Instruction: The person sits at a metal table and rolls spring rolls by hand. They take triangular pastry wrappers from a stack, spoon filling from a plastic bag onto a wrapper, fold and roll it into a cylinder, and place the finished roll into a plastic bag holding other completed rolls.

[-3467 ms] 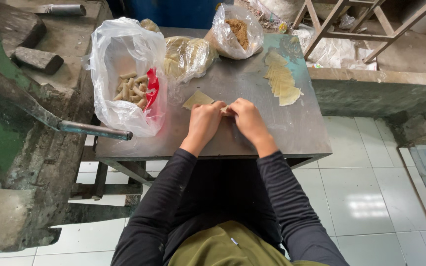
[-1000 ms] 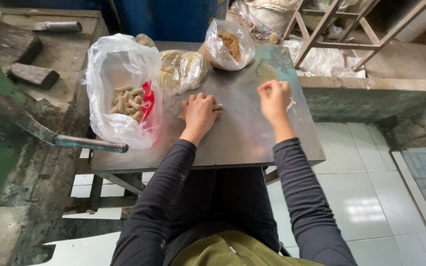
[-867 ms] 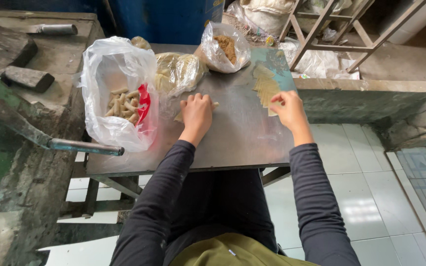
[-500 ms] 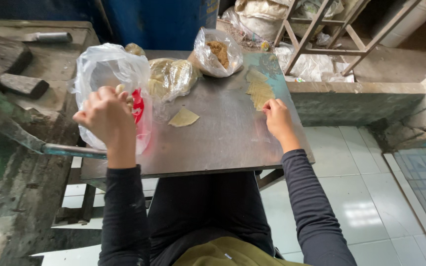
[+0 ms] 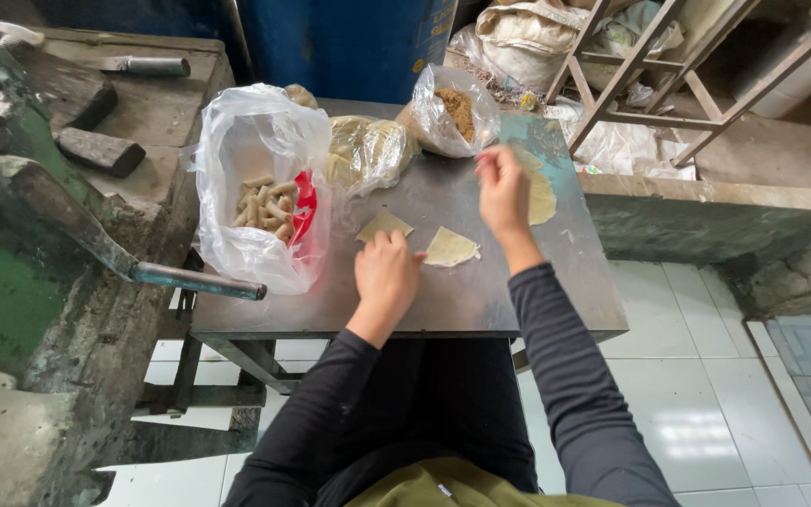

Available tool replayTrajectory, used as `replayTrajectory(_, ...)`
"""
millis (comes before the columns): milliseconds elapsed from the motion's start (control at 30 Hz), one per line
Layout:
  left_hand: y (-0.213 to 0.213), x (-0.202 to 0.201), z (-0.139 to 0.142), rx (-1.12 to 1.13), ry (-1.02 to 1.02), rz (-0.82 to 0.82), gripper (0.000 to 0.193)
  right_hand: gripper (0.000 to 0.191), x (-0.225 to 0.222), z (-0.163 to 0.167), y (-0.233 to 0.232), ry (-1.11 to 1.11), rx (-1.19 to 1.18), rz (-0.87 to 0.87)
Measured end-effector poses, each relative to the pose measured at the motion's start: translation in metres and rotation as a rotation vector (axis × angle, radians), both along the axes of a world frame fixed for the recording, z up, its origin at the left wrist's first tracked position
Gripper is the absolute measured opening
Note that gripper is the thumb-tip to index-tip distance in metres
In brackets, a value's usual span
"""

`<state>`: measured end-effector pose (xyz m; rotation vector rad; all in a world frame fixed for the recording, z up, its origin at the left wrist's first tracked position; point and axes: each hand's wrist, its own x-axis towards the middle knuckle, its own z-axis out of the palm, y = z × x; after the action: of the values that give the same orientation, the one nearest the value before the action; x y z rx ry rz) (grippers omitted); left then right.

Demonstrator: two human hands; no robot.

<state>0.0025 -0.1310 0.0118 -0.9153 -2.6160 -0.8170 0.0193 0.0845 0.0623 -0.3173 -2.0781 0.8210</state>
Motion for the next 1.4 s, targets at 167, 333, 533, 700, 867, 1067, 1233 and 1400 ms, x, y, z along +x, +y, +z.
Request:
replayTrajectory(167, 0.027, 0.011, -0.028, 0.025, -0.059, 0.031, 0.041, 0.01, -0.046, 0.035, 0.032, -0.062, 0.192, -0.156)
replayTrajectory(333, 0.034, 0.019, -0.037, 0.086, -0.038, -0.017, 0.022, 0.028, -0.061, 0.039, 0.024, -0.509, 0.225, -0.186)
replayTrajectory(533, 0.026, 0.019, -0.021, 0.494, -0.287, -0.171, 0.014, 0.015, -0.071, 0.027, 0.028, -0.465, 0.329, -0.302)
replayTrajectory(700, 0.021, 0.021, -0.01, 0.594, -0.383, -0.165, 0.028, 0.017, -0.083, 0.028, 0.04, -0.064, 0.04, -0.16)
replayTrajectory(867, 0.016, 0.022, -0.008, 0.549, -0.407, -0.176, 0.039, 0.015, -0.086, 0.035, 0.043, 0.074, 0.025, -0.082)
replayTrajectory(1067, 0.013, 0.025, -0.006, 0.493, -0.437, -0.146, 0.044, 0.017, -0.081, 0.031, 0.041, 0.118, 0.232, -0.201)
replayTrajectory(1233, 0.004, 0.023, 0.001, 0.497, -0.481, -0.166, 0.049, 0.02, -0.082, 0.024, 0.043, 0.084, -0.101, -0.273)
replayTrajectory(1400, -0.007, 0.017, 0.005, 0.474, -0.534, -0.156, 0.043, 0.016, -0.077, 0.025, 0.052, 0.215, -0.565, -0.172)
